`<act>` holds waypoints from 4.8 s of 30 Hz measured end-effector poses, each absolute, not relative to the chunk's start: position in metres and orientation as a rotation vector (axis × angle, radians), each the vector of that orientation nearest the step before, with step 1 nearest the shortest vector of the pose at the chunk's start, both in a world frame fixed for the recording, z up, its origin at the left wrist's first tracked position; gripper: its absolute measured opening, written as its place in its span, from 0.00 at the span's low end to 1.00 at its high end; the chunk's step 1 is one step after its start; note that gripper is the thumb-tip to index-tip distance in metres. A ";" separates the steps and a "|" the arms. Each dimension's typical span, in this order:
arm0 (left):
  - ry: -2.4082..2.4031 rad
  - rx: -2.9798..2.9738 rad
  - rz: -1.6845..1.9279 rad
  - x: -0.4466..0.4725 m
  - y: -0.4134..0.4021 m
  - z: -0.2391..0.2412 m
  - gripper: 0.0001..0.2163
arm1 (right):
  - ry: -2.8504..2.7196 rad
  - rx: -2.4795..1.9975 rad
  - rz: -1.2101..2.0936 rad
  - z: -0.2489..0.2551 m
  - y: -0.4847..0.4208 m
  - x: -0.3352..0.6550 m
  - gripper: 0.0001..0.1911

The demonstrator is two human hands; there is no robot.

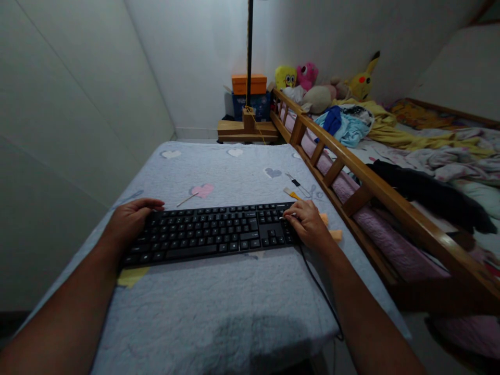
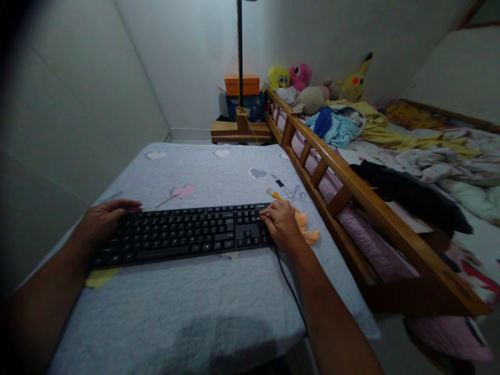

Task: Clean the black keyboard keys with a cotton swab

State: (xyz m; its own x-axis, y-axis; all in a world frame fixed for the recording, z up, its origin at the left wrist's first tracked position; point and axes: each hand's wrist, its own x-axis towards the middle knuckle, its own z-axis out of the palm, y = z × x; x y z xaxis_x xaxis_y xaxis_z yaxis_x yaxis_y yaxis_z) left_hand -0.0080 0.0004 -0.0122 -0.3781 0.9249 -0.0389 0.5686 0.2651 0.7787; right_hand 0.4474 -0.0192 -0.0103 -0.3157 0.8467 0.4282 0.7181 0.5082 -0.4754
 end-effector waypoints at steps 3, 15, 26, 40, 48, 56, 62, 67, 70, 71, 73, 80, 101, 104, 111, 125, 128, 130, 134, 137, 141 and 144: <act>2.061 1.349 0.935 -0.008 0.001 -0.012 0.18 | -2.099 -1.302 0.219 -0.013 -0.017 0.446 0.08; 2.056 1.327 0.952 -0.006 0.001 -0.010 0.18 | -2.087 -1.419 0.101 -0.017 -0.011 0.441 0.09; 2.055 1.320 0.950 -0.006 0.000 -0.010 0.18 | -2.080 -1.387 0.119 -0.012 -0.014 0.437 0.09; 2.048 1.329 0.978 -0.004 0.001 -0.009 0.17 | -2.081 -1.430 0.084 -0.016 -0.010 0.437 0.10; 2.052 1.306 0.986 -0.004 0.001 -0.009 0.17 | -2.075 -1.431 0.089 -0.016 -0.009 0.437 0.11; 2.044 1.354 0.974 -0.006 0.000 -0.011 0.17 | -2.069 -1.489 0.100 -0.013 -0.007 0.438 0.11; 2.050 1.348 0.949 -0.005 0.000 -0.009 0.17 | -2.039 -1.522 0.071 -0.011 -0.005 0.444 0.11; 2.039 1.353 0.942 -0.009 0.002 -0.012 0.18 | -2.049 -1.529 0.105 -0.013 -0.004 0.443 0.10; 2.027 1.344 0.945 -0.009 0.002 -0.013 0.18 | -2.048 -1.497 0.113 -0.015 -0.003 0.442 0.11; 2.026 1.336 0.951 -0.009 0.001 -0.013 0.17 | -2.046 -1.491 0.114 -0.016 -0.002 0.441 0.11; 2.027 1.317 0.968 -0.007 0.000 -0.011 0.17 | -2.046 -1.486 0.119 -0.017 -0.001 0.441 0.11; 2.045 1.310 0.980 -0.001 -0.002 -0.004 0.16 | -2.041 -1.524 0.140 -0.018 0.005 0.440 0.12; 2.047 1.343 0.963 -0.009 0.002 -0.012 0.16 | -2.100 -1.585 0.195 -0.007 0.028 0.438 0.12; 2.038 1.338 0.953 -0.010 0.002 -0.013 0.17 | -2.074 -1.616 0.191 -0.007 0.029 0.443 0.12; 2.036 1.359 0.960 -0.010 0.003 -0.013 0.17 | -2.048 -1.600 0.278 -0.005 0.027 0.452 0.11; 2.031 1.334 0.950 -0.010 0.002 -0.014 0.17 | -2.030 -1.587 0.326 -0.003 0.025 0.452 0.12; 2.034 1.334 0.966 -0.009 0.002 -0.014 0.17 | -2.021 -1.598 0.328 -0.004 0.025 0.454 0.12; 2.041 1.330 0.960 -0.008 0.002 -0.012 0.17 | -2.024 -1.604 0.325 -0.004 0.025 0.455 0.12; 2.047 1.333 0.963 -0.006 0.002 -0.010 0.17 | -1.979 -1.616 0.302 -0.003 0.025 0.457 0.12; 2.037 1.347 0.970 -0.007 0.002 -0.010 0.17 | -1.941 -1.602 0.321 -0.003 0.023 0.459 0.12; 2.027 1.352 0.976 -0.008 0.003 -0.012 0.17 | -1.888 -1.612 0.338 -0.002 0.019 0.461 0.12; 2.030 1.337 0.976 -0.008 0.003 -0.013 0.17 | -1.828 -1.609 0.342 -0.002 0.015 0.462 0.11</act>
State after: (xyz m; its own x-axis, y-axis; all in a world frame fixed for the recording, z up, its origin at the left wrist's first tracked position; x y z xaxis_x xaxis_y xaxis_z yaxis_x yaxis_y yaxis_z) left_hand -0.0085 0.0027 -0.0131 -0.3804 0.9243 -0.0313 0.5528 0.2544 0.7935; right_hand 0.4616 0.0149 -0.0024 -0.0153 0.9515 0.3074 0.7762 0.2051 -0.5962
